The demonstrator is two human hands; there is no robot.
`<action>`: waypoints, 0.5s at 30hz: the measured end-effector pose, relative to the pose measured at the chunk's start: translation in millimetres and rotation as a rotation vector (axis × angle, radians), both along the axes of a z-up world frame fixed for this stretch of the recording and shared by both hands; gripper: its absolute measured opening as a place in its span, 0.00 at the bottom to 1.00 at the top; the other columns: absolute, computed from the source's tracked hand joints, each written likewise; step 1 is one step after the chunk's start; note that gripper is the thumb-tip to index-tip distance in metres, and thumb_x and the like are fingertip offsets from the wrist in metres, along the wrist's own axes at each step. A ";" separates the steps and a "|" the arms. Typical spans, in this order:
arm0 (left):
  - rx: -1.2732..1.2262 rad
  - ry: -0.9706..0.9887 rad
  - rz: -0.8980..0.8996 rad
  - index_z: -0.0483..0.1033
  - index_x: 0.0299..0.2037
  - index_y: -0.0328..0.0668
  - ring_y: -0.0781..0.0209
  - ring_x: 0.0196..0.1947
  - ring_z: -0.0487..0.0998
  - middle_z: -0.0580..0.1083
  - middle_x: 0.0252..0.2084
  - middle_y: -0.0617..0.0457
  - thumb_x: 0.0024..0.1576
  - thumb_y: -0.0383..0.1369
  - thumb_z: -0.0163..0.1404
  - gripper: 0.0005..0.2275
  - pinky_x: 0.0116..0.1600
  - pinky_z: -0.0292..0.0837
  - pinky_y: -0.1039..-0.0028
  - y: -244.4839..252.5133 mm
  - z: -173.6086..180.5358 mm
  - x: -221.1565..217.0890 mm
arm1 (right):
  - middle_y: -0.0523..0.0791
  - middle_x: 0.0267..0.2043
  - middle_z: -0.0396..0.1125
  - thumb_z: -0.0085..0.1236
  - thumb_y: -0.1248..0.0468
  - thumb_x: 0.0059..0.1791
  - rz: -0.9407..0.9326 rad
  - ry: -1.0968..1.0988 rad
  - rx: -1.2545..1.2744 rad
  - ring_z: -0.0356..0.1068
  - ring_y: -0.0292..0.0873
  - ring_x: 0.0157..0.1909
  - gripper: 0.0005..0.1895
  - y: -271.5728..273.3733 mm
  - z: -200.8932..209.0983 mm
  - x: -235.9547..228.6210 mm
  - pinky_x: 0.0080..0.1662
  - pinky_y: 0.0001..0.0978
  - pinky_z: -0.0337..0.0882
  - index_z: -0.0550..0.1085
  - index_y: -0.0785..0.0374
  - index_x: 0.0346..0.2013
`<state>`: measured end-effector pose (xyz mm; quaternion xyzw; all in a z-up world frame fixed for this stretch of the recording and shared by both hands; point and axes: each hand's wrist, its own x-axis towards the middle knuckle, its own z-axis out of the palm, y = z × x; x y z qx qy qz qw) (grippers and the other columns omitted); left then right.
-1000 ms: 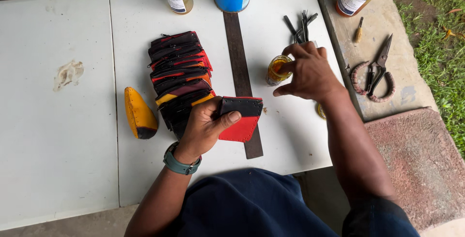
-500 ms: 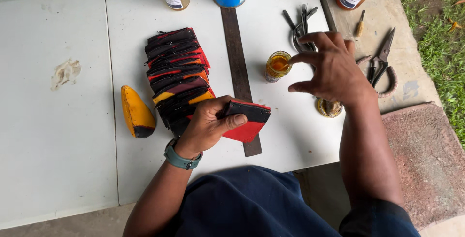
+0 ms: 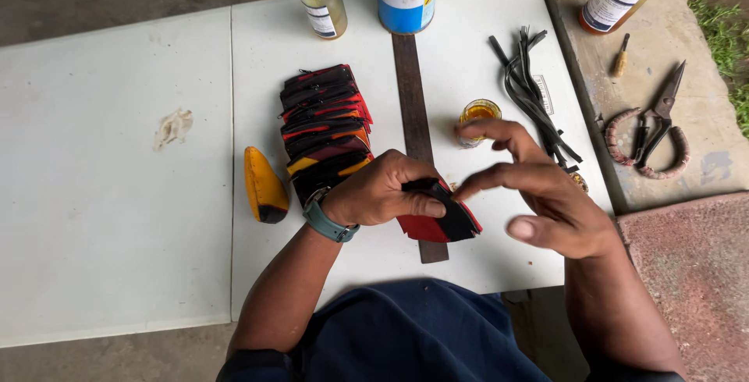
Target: The person applies a liquid substance to the edges of leather pieces using a small wooden tool and then smooths the surface with their fingers.
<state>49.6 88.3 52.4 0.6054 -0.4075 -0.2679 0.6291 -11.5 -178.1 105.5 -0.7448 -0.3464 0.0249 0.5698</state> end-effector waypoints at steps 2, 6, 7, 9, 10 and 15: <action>0.017 -0.055 -0.013 0.81 0.44 0.38 0.74 0.38 0.77 0.81 0.35 0.57 0.59 0.35 0.61 0.09 0.47 0.74 0.80 1.2 4.2 0.5 | 0.57 0.73 0.54 0.46 0.40 0.52 -0.061 -0.073 -0.065 0.52 0.57 0.77 0.32 3.7 2.8 -3.1 0.73 0.56 0.52 0.82 0.65 0.45; -0.016 -0.102 -0.016 0.81 0.46 0.39 0.73 0.39 0.79 0.81 0.38 0.56 0.59 0.35 0.61 0.11 0.49 0.75 0.79 4.5 6.3 2.7 | 0.55 0.74 0.53 0.43 0.41 0.53 -0.153 -0.252 -0.183 0.51 0.57 0.77 0.30 10.6 3.7 4.2 0.77 0.58 0.52 0.82 0.60 0.47; -0.032 -0.122 -0.015 0.80 0.47 0.39 0.73 0.40 0.80 0.82 0.39 0.56 0.58 0.35 0.61 0.12 0.49 0.76 0.78 4.2 6.0 3.4 | 0.55 0.73 0.53 0.42 0.42 0.54 -0.192 -0.311 -0.250 0.51 0.58 0.77 0.29 13.3 3.7 6.7 0.77 0.59 0.52 0.82 0.59 0.47; -0.037 -0.079 -0.036 0.81 0.46 0.39 0.73 0.39 0.79 0.81 0.38 0.55 0.59 0.35 0.61 0.11 0.49 0.76 0.78 3.2 4.7 2.2 | 0.56 0.72 0.53 0.42 0.41 0.55 -0.177 -0.303 -0.198 0.51 0.59 0.77 0.30 14.8 8.5 2.1 0.77 0.59 0.51 0.81 0.60 0.48; -0.040 -0.057 -0.045 0.81 0.45 0.39 0.73 0.39 0.79 0.81 0.37 0.55 0.59 0.35 0.61 0.10 0.49 0.76 0.78 3.3 4.3 1.7 | 0.57 0.71 0.54 0.42 0.40 0.55 -0.166 -0.300 -0.172 0.51 0.59 0.77 0.30 15.2 11.4 0.1 0.77 0.58 0.50 0.81 0.60 0.49; 0.053 -0.137 0.031 0.82 0.41 0.38 0.71 0.35 0.79 0.81 0.33 0.54 0.58 0.37 0.61 0.10 0.44 0.75 0.78 8.1 8.4 3.2 | 0.53 0.63 0.64 0.43 0.43 0.53 -0.195 -0.405 -0.207 0.56 0.57 0.72 0.26 15.9 20.9 -10.3 0.74 0.54 0.55 0.83 0.55 0.41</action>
